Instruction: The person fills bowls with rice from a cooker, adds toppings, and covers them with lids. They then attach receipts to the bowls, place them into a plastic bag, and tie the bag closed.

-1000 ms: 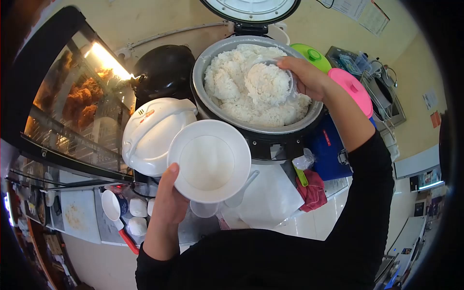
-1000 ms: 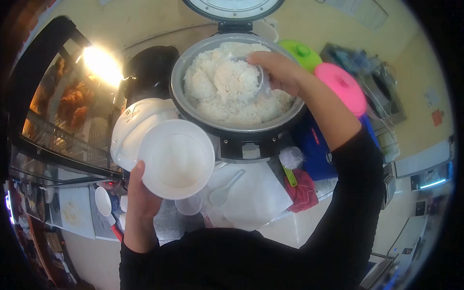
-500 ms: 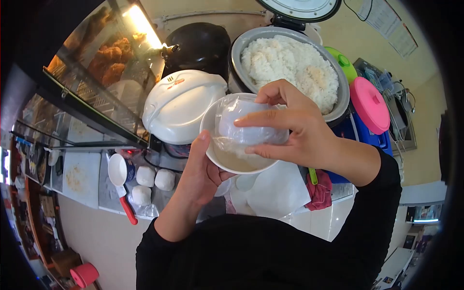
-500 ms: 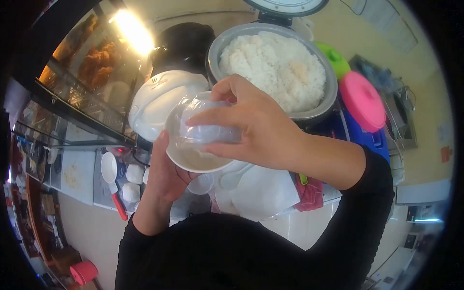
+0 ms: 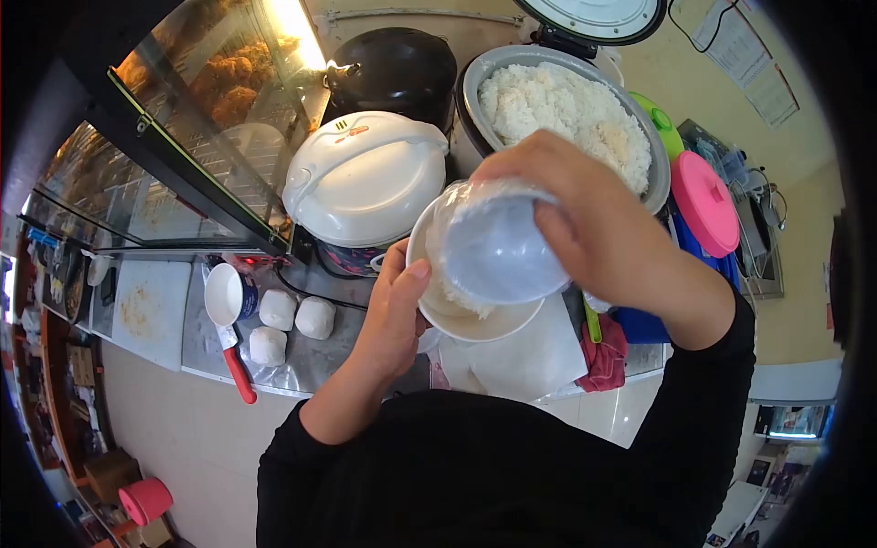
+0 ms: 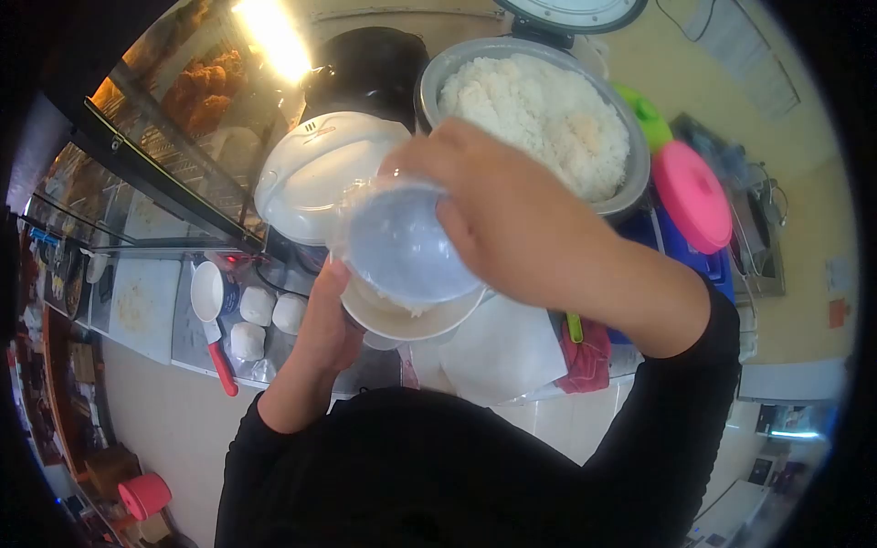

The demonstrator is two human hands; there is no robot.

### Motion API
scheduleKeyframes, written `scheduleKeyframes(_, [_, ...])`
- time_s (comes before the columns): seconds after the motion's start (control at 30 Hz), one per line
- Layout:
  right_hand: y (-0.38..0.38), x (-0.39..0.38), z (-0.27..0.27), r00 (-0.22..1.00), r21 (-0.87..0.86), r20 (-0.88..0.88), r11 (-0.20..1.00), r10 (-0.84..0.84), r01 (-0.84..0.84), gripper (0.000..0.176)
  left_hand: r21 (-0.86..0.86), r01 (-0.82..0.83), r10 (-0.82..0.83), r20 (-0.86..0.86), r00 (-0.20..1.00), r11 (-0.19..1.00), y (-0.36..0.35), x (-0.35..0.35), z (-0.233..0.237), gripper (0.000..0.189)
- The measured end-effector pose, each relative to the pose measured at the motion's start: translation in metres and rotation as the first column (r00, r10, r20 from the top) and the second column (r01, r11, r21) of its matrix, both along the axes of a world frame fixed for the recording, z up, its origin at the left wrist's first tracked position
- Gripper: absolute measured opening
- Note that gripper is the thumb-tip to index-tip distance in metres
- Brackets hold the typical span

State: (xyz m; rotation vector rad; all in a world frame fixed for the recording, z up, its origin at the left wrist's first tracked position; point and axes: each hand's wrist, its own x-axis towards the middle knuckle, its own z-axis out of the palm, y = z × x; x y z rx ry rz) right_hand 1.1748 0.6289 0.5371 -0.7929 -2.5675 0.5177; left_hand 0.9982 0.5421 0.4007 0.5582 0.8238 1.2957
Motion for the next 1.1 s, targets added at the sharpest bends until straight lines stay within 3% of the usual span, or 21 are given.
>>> scheduleKeyframes(0.13, [-0.008,-0.007,-0.018,0.998,-0.054,0.035,0.997,-0.054,0.056,0.050,-0.043,-0.021,0.021,0.002,1.000,0.999,-0.005,0.000,-0.002,0.068])
scheduleKeyframes(0.23, [-0.014,-0.009,-0.027,0.999,-0.002,0.043,1.000,0.011,-0.010,0.050,-0.059,-0.041,0.041,0.001,0.999,0.997,-0.007,-0.001,-0.009,0.068])
scheduleKeyframes(0.53, [-0.032,-0.023,-0.045,0.990,0.063,0.118,0.995,-0.079,0.072,0.047,-0.064,-0.115,0.111,-0.062,0.992,0.991,-0.011,0.004,-0.017,0.065])
scheduleKeyframes(0.63, [-0.032,-0.030,-0.054,0.990,0.099,0.072,0.988,-0.124,0.117,0.045,-0.059,-0.160,0.157,-0.054,0.986,0.985,-0.014,0.004,-0.014,0.064])
scheduleKeyframes(0.83, [-0.006,-0.040,-0.052,0.988,-0.001,0.016,0.988,-0.156,0.156,0.044,-0.045,-0.157,0.150,-0.128,0.980,0.987,-0.018,-0.005,-0.004,0.066])
scheduleKeyframes(0.93, [-0.007,-0.039,-0.031,0.979,0.128,-0.079,0.972,-0.188,0.197,0.044,-0.038,-0.133,0.129,-0.099,0.987,0.990,-0.024,-0.017,0.009,0.069])
scheduleKeyframes(1.03, [-0.008,-0.035,-0.018,0.990,0.172,-0.105,0.979,-0.091,0.108,0.043,-0.059,-0.126,0.119,-0.105,0.987,0.990,-0.034,-0.025,0.014,0.070])
scheduleKeyframes(1.1, [-0.020,-0.042,-0.026,0.996,0.107,0.019,0.990,0.092,-0.093,0.042,-0.072,-0.134,0.128,-0.083,0.988,0.988,-0.041,-0.027,0.014,0.068])
